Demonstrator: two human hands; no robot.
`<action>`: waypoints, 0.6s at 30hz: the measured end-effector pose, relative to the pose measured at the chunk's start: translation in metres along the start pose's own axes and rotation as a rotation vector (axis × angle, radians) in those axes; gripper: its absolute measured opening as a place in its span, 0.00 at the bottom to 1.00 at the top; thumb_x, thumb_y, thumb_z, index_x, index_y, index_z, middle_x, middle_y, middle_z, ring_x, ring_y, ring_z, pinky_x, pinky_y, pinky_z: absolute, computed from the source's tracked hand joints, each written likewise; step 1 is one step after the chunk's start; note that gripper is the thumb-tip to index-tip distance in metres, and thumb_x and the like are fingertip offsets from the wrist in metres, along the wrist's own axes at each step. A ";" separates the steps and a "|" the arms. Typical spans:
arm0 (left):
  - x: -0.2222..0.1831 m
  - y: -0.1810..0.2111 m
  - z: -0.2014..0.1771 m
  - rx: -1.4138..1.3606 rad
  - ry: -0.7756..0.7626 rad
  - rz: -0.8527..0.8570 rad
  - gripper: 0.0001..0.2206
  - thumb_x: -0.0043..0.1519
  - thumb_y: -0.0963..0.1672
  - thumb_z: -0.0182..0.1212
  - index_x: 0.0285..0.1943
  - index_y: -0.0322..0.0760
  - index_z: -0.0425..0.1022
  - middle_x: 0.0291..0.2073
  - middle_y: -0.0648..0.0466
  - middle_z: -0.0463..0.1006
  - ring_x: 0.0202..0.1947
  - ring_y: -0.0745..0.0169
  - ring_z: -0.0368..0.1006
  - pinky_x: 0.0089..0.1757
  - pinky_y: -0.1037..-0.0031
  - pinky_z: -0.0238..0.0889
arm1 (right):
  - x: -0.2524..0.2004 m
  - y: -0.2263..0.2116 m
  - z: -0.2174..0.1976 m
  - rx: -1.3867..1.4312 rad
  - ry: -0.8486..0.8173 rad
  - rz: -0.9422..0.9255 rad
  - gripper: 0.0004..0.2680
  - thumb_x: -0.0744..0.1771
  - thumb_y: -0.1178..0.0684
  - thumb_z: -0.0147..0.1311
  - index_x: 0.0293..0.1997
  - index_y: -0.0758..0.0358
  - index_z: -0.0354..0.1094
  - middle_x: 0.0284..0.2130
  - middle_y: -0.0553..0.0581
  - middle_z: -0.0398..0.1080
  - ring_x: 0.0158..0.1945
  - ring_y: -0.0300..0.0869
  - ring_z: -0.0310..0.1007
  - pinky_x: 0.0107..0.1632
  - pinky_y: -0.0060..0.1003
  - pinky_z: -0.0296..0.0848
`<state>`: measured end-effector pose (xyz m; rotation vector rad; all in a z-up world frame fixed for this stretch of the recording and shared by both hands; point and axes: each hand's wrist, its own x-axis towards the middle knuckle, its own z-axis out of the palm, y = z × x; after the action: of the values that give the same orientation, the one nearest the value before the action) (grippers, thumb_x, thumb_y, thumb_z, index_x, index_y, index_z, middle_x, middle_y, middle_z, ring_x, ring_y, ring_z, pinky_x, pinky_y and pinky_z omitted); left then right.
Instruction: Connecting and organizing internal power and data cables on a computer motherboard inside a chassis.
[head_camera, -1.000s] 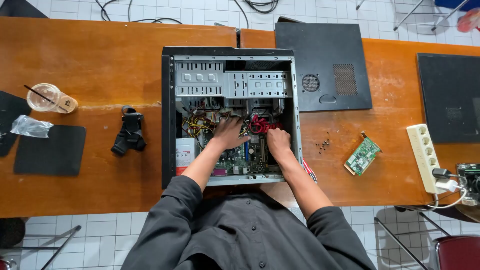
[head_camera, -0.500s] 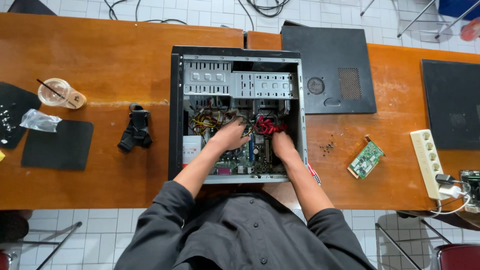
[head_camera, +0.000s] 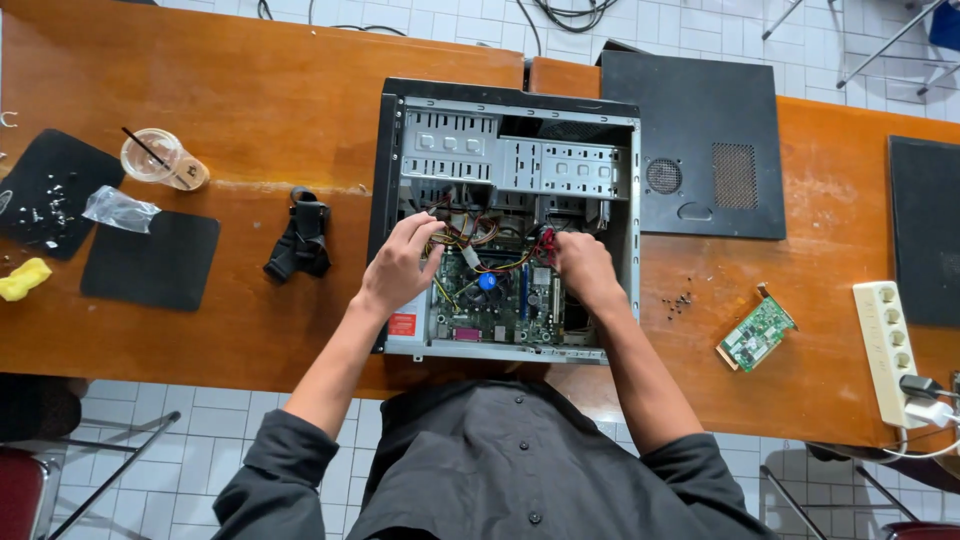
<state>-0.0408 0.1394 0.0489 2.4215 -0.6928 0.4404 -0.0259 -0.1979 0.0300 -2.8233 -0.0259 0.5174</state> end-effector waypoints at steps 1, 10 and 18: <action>0.000 0.002 -0.002 0.003 0.000 -0.002 0.17 0.64 0.43 0.61 0.63 0.37 0.73 0.53 0.48 0.73 0.60 0.48 0.71 0.58 0.64 0.68 | 0.008 -0.011 0.012 0.001 -0.001 -0.003 0.07 0.67 0.55 0.45 0.43 0.57 0.72 0.36 0.66 0.74 0.41 0.67 0.79 0.46 0.58 0.80; 0.002 0.003 -0.002 0.037 -0.002 -0.060 0.14 0.66 0.43 0.59 0.59 0.36 0.74 0.49 0.48 0.75 0.55 0.52 0.75 0.56 0.66 0.70 | 0.079 -0.052 0.095 -0.013 0.128 -0.330 0.13 0.67 0.63 0.44 0.57 0.54 0.63 0.53 0.65 0.67 0.37 0.71 0.78 0.40 0.62 0.80; 0.006 0.008 -0.011 0.019 -0.009 -0.121 0.10 0.67 0.43 0.59 0.55 0.35 0.76 0.48 0.47 0.74 0.53 0.50 0.75 0.53 0.65 0.72 | 0.089 -0.055 0.101 -0.113 0.372 -0.544 0.10 0.66 0.61 0.46 0.51 0.57 0.65 0.47 0.61 0.68 0.30 0.64 0.78 0.33 0.53 0.80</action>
<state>-0.0417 0.1384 0.0638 2.4682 -0.5446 0.3887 0.0240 -0.1124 -0.0767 -2.7955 -0.7410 -0.1343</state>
